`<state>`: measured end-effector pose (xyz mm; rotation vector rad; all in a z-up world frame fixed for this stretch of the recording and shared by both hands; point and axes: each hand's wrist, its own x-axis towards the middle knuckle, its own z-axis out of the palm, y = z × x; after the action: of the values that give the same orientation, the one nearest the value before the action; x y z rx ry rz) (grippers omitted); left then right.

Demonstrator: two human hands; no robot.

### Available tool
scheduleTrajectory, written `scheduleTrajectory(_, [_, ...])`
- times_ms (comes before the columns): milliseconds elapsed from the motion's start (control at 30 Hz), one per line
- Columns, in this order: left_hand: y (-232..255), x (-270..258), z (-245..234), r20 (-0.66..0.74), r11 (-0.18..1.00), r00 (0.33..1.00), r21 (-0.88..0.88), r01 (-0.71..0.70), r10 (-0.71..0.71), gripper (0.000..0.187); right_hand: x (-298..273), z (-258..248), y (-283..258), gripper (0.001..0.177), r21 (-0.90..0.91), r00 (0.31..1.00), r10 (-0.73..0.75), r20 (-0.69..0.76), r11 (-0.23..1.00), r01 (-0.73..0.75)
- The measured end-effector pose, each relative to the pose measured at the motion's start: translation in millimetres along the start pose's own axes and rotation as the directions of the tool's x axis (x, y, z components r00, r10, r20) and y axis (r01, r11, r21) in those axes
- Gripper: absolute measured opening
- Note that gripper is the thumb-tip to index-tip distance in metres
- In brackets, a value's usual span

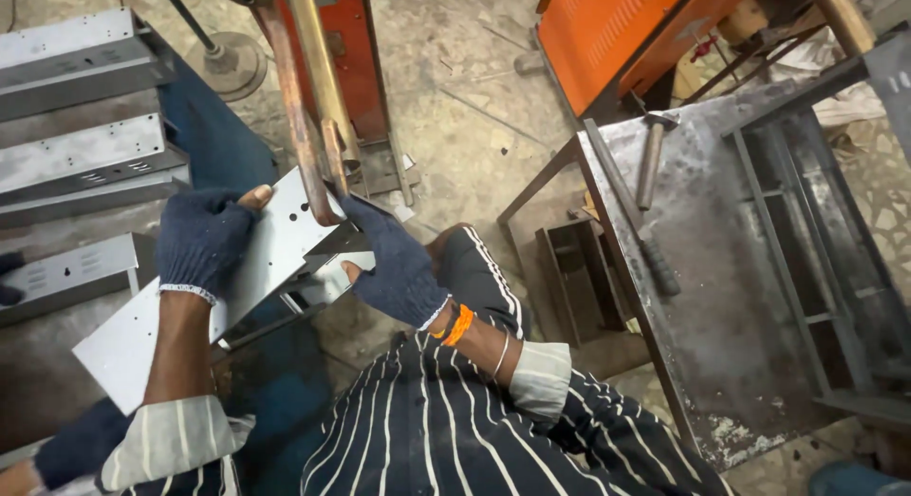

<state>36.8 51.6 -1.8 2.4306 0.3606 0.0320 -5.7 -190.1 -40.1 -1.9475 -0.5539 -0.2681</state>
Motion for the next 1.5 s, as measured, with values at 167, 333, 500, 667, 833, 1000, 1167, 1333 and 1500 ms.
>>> scheduleTrajectory(167, [-3.8,7.9,1.8,0.013,0.999,1.0,0.047,-0.018,0.018,0.057,-0.3,0.1,6.1,0.077,-0.029,1.0,-0.007,0.006,1.0,0.007])
scheduleTrajectory(333, [-10.2,12.4,3.2,-0.002,0.998,0.998,-0.014,-0.068,0.068,0.049,0.4,-2.5,1.2,0.079,-0.087,0.996,0.087,0.035,0.993,-0.083])
scheduleTrajectory(500, [-16.2,7.5,5.9,0.031,0.965,0.999,-0.26,-0.019,0.028,0.056,-11.3,6.8,13.8,0.079,-0.074,0.997,-0.046,-0.054,0.996,0.042])
scheduleTrajectory(667, [-17.2,-15.5,10.1,-0.027,0.974,0.998,-0.224,0.046,-0.053,0.061,-23.7,-0.1,3.6,0.072,-0.065,0.997,0.036,-0.064,0.997,-0.04])
scheduleTrajectory(833, [-21.8,-44.4,16.8,-0.026,0.926,0.988,-0.352,0.135,-0.153,0.064,-27.2,-12.2,1.0,0.057,-0.056,0.996,-0.047,-0.074,0.997,0.043])
scheduleTrajectory(1000, [-9.2,-77.2,36.1,-0.241,0.974,0.97,-0.214,-0.081,0.028,0.05,-26.9,-29.8,14.2,0.038,-0.062,0.994,0.021,-0.106,0.998,-0.028])
scheduleTrajectory(1167, [7.3,-100.7,31.7,-0.2,0.964,0.969,-0.251,0.091,-0.144,0.056,-29.7,-34.7,18.2,0.031,-0.081,0.992,-0.031,-0.122,0.997,0.021])
scheduleTrajectory(1333, [16.0,-125.1,39.9,-0.18,0.957,0.97,-0.266,0.114,-0.165,0.06,-56.1,-46.7,13.7,0.025,-0.089,0.992,-0.03,-0.119,0.996,0.02])
scheduleTrajectory(1500, [34.2,-133.5,74.3,-0.178,0.974,0.978,-0.218,0.067,-0.108,0.062,-85.3,-74.9,28.5,0.024,-0.226,0.987,-0.028,-0.161,0.974,-0.01])
